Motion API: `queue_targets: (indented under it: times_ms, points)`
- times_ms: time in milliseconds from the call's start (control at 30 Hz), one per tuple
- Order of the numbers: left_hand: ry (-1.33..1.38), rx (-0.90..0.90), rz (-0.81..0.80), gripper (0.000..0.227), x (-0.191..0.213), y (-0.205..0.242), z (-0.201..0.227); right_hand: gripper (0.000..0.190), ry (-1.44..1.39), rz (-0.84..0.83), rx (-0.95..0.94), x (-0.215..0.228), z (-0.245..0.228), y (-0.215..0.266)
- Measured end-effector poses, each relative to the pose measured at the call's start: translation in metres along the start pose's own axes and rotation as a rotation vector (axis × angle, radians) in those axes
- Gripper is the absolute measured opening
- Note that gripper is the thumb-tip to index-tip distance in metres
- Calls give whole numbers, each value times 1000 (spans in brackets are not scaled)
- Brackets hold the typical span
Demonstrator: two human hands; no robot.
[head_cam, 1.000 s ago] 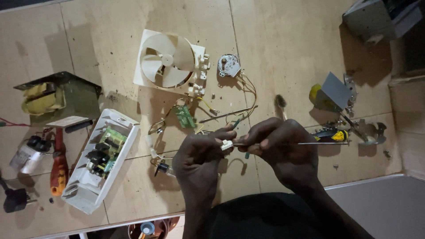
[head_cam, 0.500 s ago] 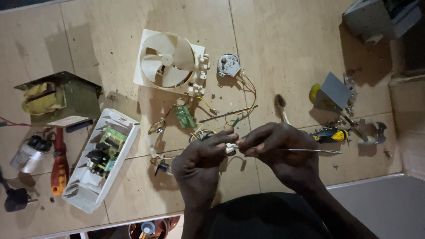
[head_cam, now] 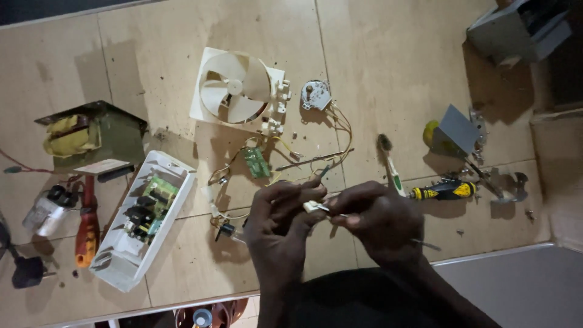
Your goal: The person uses a screwdriver to work on a small cylindrical electronic component, then picks up a white circular component and continues to manipulate it with the screwdriver. The workspace contains various disassembled electronic parts and tools.
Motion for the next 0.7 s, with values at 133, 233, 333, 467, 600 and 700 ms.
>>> queue_targets:
  times_ms: [133, 233, 333, 467, 600, 700]
  points:
    - [-52, -66, -32, 34, 6, 2, -6, 22, 135, -74, -124, -6, -14, -11]
    - [-74, 0, -43, 31, 8, 3, -8, 31, -214, 31, -405, 5, 10, 9]
    - [-112, -31, -48, 31, 13, 4, -6, 30, -203, -13, -410, -7, 1, 9]
    - [-65, 6, -24, 38, 10, 12, -12, 24, -293, 169, -418, -1, -11, 9]
    - [1, 16, -46, 46, 13, 18, -13, 22, -94, 208, -412, -4, -21, 3]
    - [-21, -29, -82, 43, 18, 18, -21, 23, -160, 182, -384, -8, -17, 9]
Point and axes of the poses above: each hand's wrist, its own y-axis away from the middle knuckle, its own x-axis out of the back of the hand, z = x × y, the point moved 4 cm from there along -y, towards the middle knuckle, and after that the axes turned 7 degrees about x, right-handed, at the moved point
